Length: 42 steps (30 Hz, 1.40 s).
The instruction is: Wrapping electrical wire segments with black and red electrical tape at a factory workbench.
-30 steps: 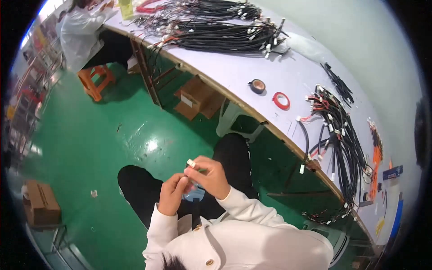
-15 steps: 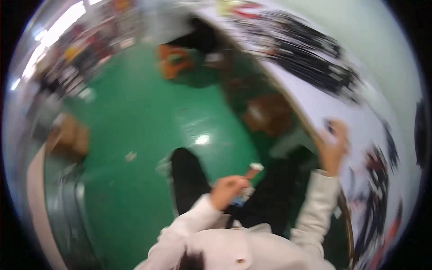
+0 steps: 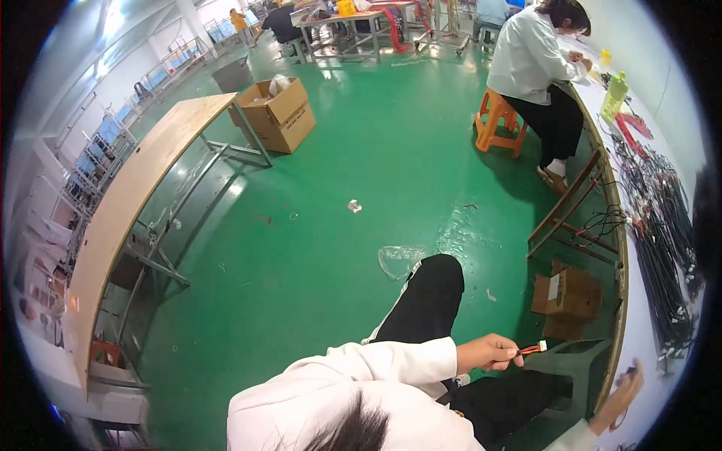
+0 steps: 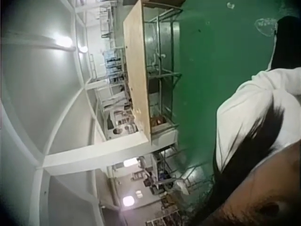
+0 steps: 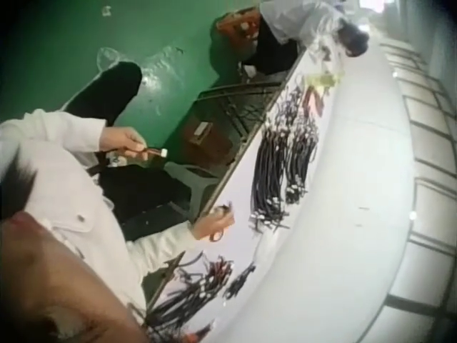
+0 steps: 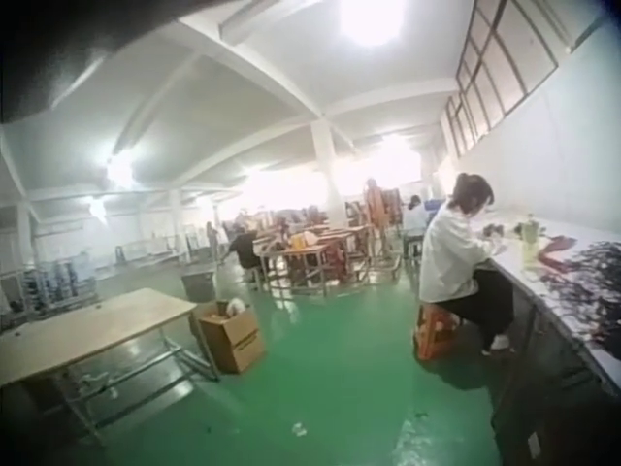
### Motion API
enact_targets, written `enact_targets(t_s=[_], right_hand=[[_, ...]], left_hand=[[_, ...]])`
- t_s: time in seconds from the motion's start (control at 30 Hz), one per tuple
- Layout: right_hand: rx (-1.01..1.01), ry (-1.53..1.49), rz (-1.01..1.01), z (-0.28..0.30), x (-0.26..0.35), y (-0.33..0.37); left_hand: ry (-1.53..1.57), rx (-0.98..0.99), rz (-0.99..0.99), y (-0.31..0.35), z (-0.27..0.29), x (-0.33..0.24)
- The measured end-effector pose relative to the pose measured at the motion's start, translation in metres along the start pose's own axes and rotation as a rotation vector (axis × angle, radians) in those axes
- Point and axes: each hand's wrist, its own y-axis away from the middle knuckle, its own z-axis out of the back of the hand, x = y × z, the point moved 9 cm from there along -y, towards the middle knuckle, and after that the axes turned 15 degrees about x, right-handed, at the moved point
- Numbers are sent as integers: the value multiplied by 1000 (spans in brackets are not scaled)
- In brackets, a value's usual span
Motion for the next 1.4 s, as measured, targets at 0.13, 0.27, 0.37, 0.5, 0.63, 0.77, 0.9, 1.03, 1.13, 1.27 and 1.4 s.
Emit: enact_targets(t_s=[0.13,0.27,0.37,0.5,0.63,0.77,0.9,1.03,1.13,1.27,1.4], right_hand=[[383,-582,102,-89,90,60],[612,-951,-227,-168,117,112],[622,-1028,-387,-196,112,132],[634,-1048,-431,-220,102,148],[486,-1130,-621,-233,81,156],[548,-1347,-556,-245,98,146],[680,-1529,-490,-237,114,143],[729,-1513,-433,-221,119,138],[769,-1466,-361,-215,123,131],[813,-1453,-258,-206,128,128],[841,-1447,-223,-201,129,129]], left_hand=[[33,11,-12,-4,-6,-1],[72,1,-9,3,-9,-3],[83,-15,14,7,-7,-3],[98,34,36,5,-12,1],[122,82,2,6,-25,0],[94,-26,-45,15,-17,-12],[81,-27,39,16,-20,-14],[-5,-29,95,12,-26,-18],[-34,-21,109,10,-29,-22],[-66,-38,136,11,-29,-23],[-75,-56,144,11,-29,-23]])
